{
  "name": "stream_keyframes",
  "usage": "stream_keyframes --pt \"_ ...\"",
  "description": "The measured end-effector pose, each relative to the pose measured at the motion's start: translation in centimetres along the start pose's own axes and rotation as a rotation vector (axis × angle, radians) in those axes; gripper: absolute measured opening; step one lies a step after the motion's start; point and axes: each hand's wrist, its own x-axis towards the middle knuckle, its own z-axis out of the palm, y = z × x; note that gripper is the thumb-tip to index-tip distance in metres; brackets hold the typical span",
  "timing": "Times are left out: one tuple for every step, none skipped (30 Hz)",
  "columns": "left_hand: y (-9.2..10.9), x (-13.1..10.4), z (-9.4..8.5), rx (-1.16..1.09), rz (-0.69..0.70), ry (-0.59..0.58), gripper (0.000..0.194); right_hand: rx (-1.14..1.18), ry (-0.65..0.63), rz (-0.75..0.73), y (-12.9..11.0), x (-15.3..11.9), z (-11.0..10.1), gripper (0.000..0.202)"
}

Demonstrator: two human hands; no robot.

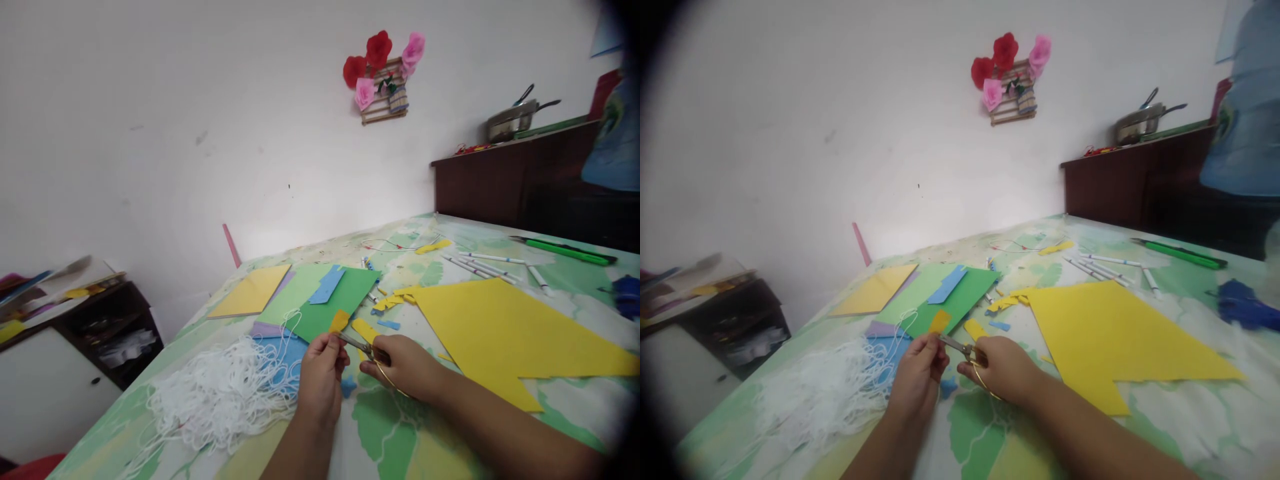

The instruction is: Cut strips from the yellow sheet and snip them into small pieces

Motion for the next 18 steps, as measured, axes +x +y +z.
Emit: stream_keyframes --pt "-0.05 -0.02 0.01 -0.001 -0.002 -0.016 0.019 0.01 -0.009 -0.001 -0.02 0.03 -0.05 0.033" --pt "-0.09 -0.03 0.03 -0.004 -0.005 -0.027 0.02 0.022 -0.019 -0.001 -0.03 0.07 -0.1 0.034" --pt "-0.12 -0.03 0.04 -0.007 -0.011 -0.032 0.021 0.033 -0.028 0.0 -0.05 0.1 -0.14 0.034" --pt "-0.14 -0.02 0.05 -0.009 -0.016 -0.034 0.021 0.041 -0.034 0.0 -0.06 0.12 -0.18 0.034" --pt "-0.15 -0.01 0.06 -0.01 -0.019 -0.034 0.022 0.046 -0.037 0.002 -0.07 0.14 -0.21 0.034" --pt "-0.15 0.0 0.07 -0.01 -0.019 -0.033 0.022 0.047 -0.039 0.006 -0.07 0.15 -0.23 0.034" --pt "-0.15 0.01 0.06 -0.01 -0.018 -0.033 0.022 0.046 -0.039 0.008 -0.08 0.16 -0.24 0.034" --pt "-0.16 0.02 0.05 -0.011 -0.019 -0.034 0.022 0.044 -0.038 0.009 -0.09 0.16 -0.25 0.034" --pt "-0.16 0.02 0.04 -0.012 -0.019 -0.035 0.022 0.042 -0.037 0.007 -0.11 0.16 -0.26 0.034" --pt "-0.17 0.02 0.03 -0.015 -0.02 -0.033 0.022 0.041 -0.037 0.006 -0.12 0.17 -0.27 0.034" --pt "-0.18 0.03 0.02 -0.016 -0.021 -0.03 0.021 0.04 -0.036 0.005 -0.13 0.17 -0.28 0.034" --pt "-0.2 0.03 0.02 -0.017 -0.023 -0.024 0.021 0.039 -0.036 0.004 -0.13 0.18 -0.3 0.035" --pt "-0.21 0.04 0.02 -0.017 -0.023 -0.018 0.022 0.037 -0.036 0.003 -0.12 0.19 -0.32 0.035" --pt "-0.21 0.05 0.02 -0.016 -0.023 -0.013 0.022 0.037 -0.039 0.004 -0.11 0.19 -0.34 0.034" --pt "-0.2 0.07 0.03 -0.017 -0.023 -0.011 0.022 0.037 -0.041 0.004 -0.08 0.19 -0.35 0.034" --pt "-0.19 0.08 0.04 -0.017 -0.024 -0.011 0.022 0.038 -0.045 0.004 -0.05 0.19 -0.36 0.034" --pt "-0.17 0.09 0.06 -0.018 -0.024 -0.012 0.021 0.037 -0.047 0.004 -0.01 0.18 -0.36 0.033" --pt "-0.16 0.09 0.06 -0.018 -0.026 -0.014 0.021 0.036 -0.049 0.005 0.03 0.17 -0.34 0.033"
